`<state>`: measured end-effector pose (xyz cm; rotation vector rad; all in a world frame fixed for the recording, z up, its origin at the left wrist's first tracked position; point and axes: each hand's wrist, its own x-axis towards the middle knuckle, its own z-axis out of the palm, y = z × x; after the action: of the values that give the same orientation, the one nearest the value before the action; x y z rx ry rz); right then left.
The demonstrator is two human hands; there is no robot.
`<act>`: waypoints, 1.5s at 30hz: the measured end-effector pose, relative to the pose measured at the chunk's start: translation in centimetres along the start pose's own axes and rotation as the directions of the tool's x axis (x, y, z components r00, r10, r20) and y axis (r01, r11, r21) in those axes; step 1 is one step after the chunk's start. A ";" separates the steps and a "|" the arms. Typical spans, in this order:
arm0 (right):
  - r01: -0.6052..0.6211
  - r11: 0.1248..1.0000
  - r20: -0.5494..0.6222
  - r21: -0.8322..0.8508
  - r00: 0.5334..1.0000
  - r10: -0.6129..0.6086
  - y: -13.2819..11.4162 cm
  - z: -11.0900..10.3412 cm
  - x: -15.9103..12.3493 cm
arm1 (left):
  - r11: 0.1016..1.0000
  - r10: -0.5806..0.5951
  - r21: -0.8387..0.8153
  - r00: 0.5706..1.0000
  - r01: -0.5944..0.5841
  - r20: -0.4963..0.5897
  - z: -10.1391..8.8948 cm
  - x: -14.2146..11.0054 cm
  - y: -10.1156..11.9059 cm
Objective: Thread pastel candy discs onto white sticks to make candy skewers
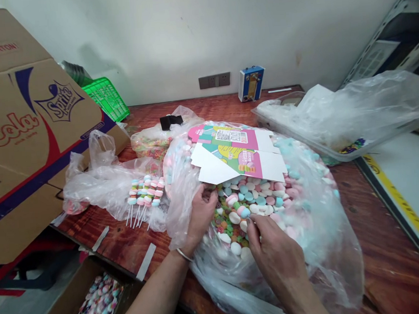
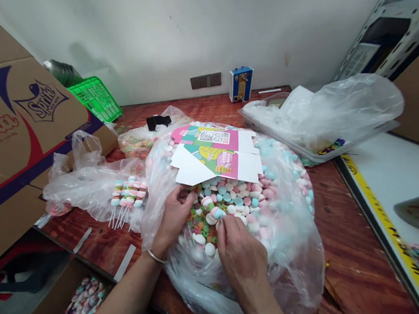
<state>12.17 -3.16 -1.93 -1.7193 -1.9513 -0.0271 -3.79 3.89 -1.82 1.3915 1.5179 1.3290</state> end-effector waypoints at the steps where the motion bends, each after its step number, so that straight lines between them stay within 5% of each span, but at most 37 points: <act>1: 0.005 1.000 -0.029 0.015 1.000 -0.005 0.0 -0.2 -0.2 | 0.985 -0.094 -0.141 0.995 0.096 0.026 0.0 0.0 0.2; 6: 0.040 0.999 -0.099 0.032 0.994 -0.036 -0.2 -1.1 -0.7 | 0.836 -0.280 -0.439 0.944 0.330 0.176 0.0 -0.6 1.0; 14: 0.000 0.991 -0.019 0.137 1.000 0.003 0.4 -1.1 -1.8 | 0.768 -0.298 -0.518 0.926 0.377 0.232 0.5 -2.0 1.8; 21: -0.076 0.925 -0.033 0.372 0.995 0.095 0.6 -0.4 -2.6 | 0.498 -0.337 -0.714 0.869 0.492 0.364 1.0 -2.6 1.4; 30: -0.011 0.976 -0.024 0.217 1.000 0.017 1.0 -1.3 -2.9 | 0.549 -0.327 -0.707 0.893 0.447 0.310 1.5 -3.0 1.5; 36: -0.013 0.966 -0.057 0.258 0.998 0.028 0.7 -1.2 -2.9 | 0.580 -0.322 -0.687 0.898 0.438 0.301 1.7 -3.4 1.4; 45: -0.075 0.852 0.061 0.517 0.997 0.050 -0.3 0.1 -3.9 | 0.318 -0.284 -0.748 0.812 0.582 0.511 1.3 -4.2 3.0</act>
<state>12.02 -6.71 -3.45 -1.4199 -1.7191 0.5238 -0.87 -0.14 0.12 0.3635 0.6458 1.1720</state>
